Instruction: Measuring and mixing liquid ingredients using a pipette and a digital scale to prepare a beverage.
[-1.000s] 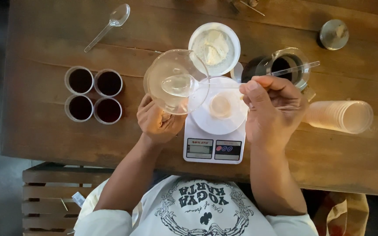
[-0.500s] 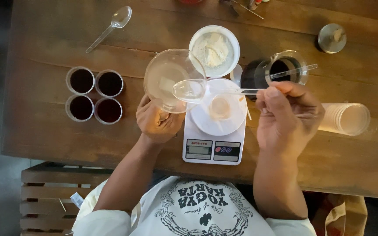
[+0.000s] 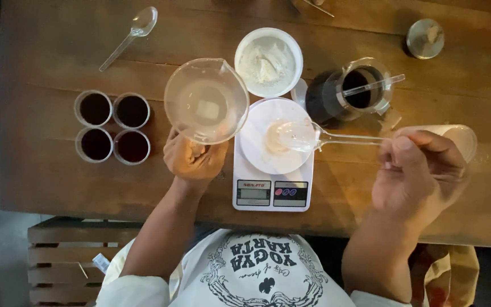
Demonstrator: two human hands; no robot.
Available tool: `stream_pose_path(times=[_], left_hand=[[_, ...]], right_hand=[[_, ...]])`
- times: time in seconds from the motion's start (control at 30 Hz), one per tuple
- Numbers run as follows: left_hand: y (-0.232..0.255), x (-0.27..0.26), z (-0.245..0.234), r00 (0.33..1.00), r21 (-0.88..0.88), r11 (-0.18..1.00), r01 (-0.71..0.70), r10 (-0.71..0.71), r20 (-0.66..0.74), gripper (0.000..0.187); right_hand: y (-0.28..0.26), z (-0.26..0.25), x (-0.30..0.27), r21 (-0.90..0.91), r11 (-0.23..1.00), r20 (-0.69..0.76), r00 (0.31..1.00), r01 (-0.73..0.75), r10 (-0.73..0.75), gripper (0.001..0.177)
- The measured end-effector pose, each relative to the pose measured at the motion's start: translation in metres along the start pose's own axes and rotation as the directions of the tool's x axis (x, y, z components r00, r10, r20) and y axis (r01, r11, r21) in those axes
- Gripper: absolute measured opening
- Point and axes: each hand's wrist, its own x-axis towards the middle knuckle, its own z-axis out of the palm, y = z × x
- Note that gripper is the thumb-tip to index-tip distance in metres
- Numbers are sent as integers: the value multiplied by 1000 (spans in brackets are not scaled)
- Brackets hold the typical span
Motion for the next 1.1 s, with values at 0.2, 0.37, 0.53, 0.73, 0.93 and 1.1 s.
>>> stream_pose_path(times=[0.2, 0.37, 0.53, 0.73, 0.93, 1.1], left_hand=[[2, 4, -3, 999, 5, 1000, 17, -18, 34, 60], [5, 4, -4, 996, -15, 997, 70, -69, 50, 52], [5, 4, -1, 999, 9, 999, 40, -40, 23, 50], [5, 7, -4, 997, -37, 998, 60, -58, 51, 54], [2, 3, -2, 998, -22, 999, 47, -46, 36, 52], [-3, -1, -1, 1000, -73, 997, 1, 0, 10, 61]], right_hand=[[9, -7, -6, -184, 981, -149, 985, 57, -85, 10], [18, -19, -22, -557, 804, -34, 960, 211, -276, 16], [7, -13, -21, -524, 697, 264, 872, 489, -413, 10], [2, -9, -28, -471, 375, 554, 599, 798, -578, 8], [10, -13, -25, -440, 297, 542, 515, 847, -664, 11], [19, -15, -25, -444, 655, 92, 758, 611, -645, 7]])
